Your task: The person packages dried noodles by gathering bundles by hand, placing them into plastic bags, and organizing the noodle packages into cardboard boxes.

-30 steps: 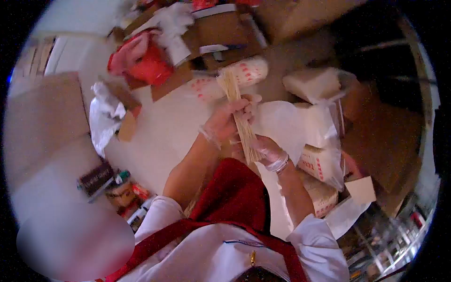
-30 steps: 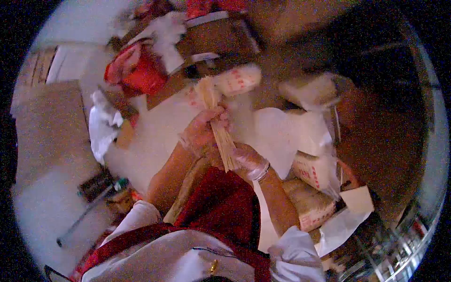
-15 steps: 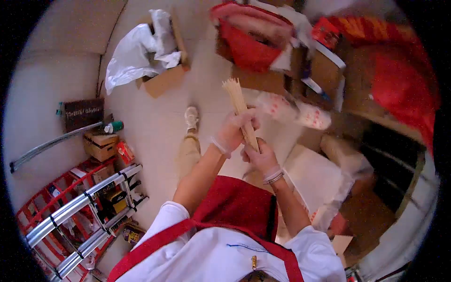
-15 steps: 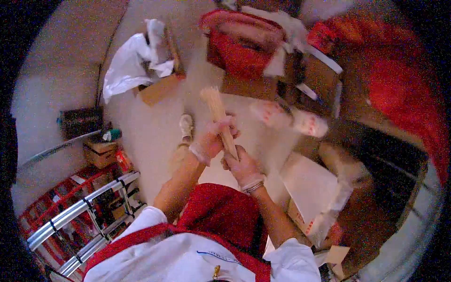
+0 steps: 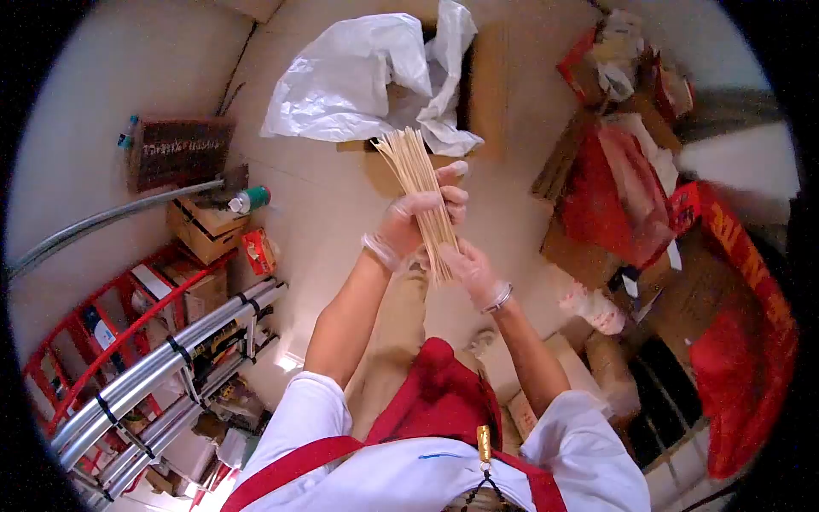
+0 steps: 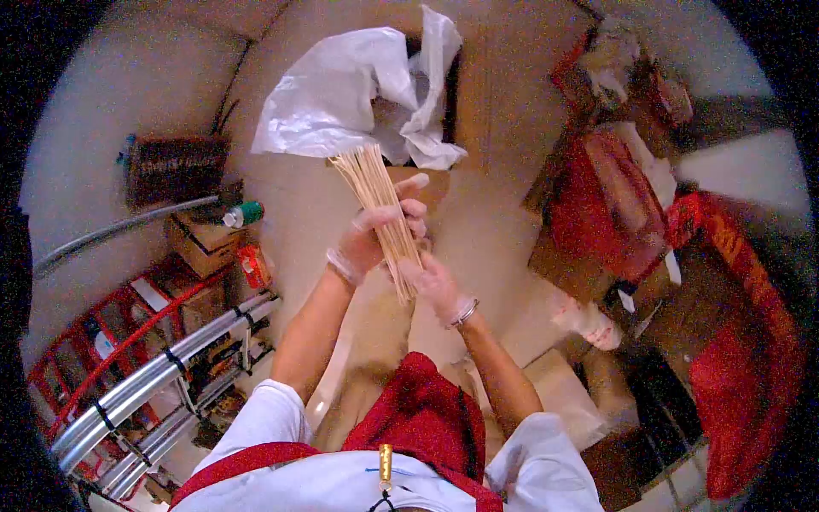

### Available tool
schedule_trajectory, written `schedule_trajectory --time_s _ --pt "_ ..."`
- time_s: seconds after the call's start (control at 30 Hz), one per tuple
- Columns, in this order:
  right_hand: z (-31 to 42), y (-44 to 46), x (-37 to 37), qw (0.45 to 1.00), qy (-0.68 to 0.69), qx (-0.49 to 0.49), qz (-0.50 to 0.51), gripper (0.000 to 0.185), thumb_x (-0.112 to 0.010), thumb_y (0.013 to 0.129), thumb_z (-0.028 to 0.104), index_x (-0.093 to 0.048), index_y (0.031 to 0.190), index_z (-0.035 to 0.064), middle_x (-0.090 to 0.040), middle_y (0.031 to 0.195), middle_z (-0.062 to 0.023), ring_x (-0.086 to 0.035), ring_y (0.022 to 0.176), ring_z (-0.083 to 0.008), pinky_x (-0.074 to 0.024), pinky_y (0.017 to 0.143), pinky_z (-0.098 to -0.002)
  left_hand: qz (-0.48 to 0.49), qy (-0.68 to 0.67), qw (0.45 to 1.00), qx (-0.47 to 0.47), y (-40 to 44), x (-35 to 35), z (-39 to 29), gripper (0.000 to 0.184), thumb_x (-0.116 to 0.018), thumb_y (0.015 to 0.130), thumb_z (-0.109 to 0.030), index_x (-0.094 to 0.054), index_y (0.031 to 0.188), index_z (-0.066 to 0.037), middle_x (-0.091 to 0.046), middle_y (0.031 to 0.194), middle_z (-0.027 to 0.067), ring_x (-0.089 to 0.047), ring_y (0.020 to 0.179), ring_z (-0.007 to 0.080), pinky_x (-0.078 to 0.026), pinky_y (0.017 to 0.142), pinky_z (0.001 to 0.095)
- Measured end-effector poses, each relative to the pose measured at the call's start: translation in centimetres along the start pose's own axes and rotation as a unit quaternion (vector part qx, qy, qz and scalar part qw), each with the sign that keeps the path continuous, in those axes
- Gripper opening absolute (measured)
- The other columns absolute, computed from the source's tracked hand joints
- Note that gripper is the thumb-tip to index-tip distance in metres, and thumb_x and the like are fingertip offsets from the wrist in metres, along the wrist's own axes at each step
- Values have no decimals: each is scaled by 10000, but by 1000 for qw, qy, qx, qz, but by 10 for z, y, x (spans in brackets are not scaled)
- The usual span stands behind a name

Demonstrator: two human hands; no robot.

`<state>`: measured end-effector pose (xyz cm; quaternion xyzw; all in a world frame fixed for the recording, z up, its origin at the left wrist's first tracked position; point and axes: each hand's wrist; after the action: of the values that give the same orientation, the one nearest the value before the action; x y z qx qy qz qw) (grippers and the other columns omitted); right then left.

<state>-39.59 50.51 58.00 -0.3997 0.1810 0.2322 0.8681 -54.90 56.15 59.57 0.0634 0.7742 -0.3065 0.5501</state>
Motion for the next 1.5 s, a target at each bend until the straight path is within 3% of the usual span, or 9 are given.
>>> schedule_trajectory --time_s 0.17,0.37,0.67,0.9,0.97,1.03,1.1,1.13,1.5 --pt "9 54 2 999 -39 -20 -23 298 -447 877 200 -472 1075 -22 -576 952 -74 -574 845 -158 -464 744 -279 -6 -6 999 -37 15 25 -45 617 -589 712 -166 -326 1254 -35 -544 1030 94 -534 855 202 -441 794 341" --pt "14 91 -2 997 -9 -66 -46 319 -459 874 210 -464 1090 -25 -577 943 -97 -597 787 -184 -488 683 -279 -22 -61 997 -43 30 46 -69 580 -565 730 -140 -327 1247 -25 -465 1178 153 -469 1078 279 -404 899 383" --pt "37 112 0 985 122 -124 -8 366 -466 865 278 -459 1098 -4 -572 969 -96 -596 797 -188 -491 674 -292 -85 -62 994 -40 48 68 -79 524 -556 739 -132 -368 1212 -8 -475 1166 152 -486 1060 267 -422 876 377" --pt "38 130 22 986 88 -81 119 500 -438 857 397 -410 1183 20 -537 1065 -81 -543 915 -170 -436 788 -289 -155 -88 982 -64 68 77 -83 384 -523 701 -54 -438 1061 46 -497 792 74 -481 704 180 -443 715 331" --pt "41 128 24 988 74 -137 18 560 -403 856 452 -382 1221 28 -504 1125 -71 -499 989 -167 -383 869 -301 -232 -31 970 -63 73 85 -91 368 -515 693 -50 -448 1040 50 -494 773 78 -485 715 179 -441 712 335" --pt "38 122 36 982 83 -170 -1 597 -379 850 490 -368 1239 37 -489 1150 -63 -467 1036 -160 -353 892 -307 -187 -50 979 -64 79 110 -102 373 -505 687 -42 -448 1046 46 -504 781 85 -500 697 184 -449 688 346" --pt "36 110 43 978 110 -174 -36 600 -376 849 494 -366 1242 41 -489 1152 -71 -479 1019 -159 -368 864 -298 -227 -35 970 -74 81 120 -113 351 -496 688 -34 -452 1028 40 -506 779 84 -505 670 184 -451 666 356" --pt "34 102 43 974 149 -150 -78 460 -419 856 425 -450 1129 56 -555 993 -50 -537 833 -142 -424 741 -260 -213 -30 974 -74 87 129 -120 312 -492 692 -27 -457 994 38 -500 776 77 -502 658 178 -451 661 355" --pt "-31 24 96 927 219 -187 -240 422 -433 849 406 -460 1093 63 -532 1040 -100 -524 891 -189 -412 788 -311 -266 2 960 82 159 161 -134 307 -497 684 -2 -445 979 64 -491 764 99 -518 653 195 -473 669 354"
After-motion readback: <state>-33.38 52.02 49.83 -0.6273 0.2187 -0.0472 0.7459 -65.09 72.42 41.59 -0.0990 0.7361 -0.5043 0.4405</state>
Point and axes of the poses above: each hand's wrist, its own y-axis towards the middle knuckle, its own x-axis out of the back of the hand, z = x × y
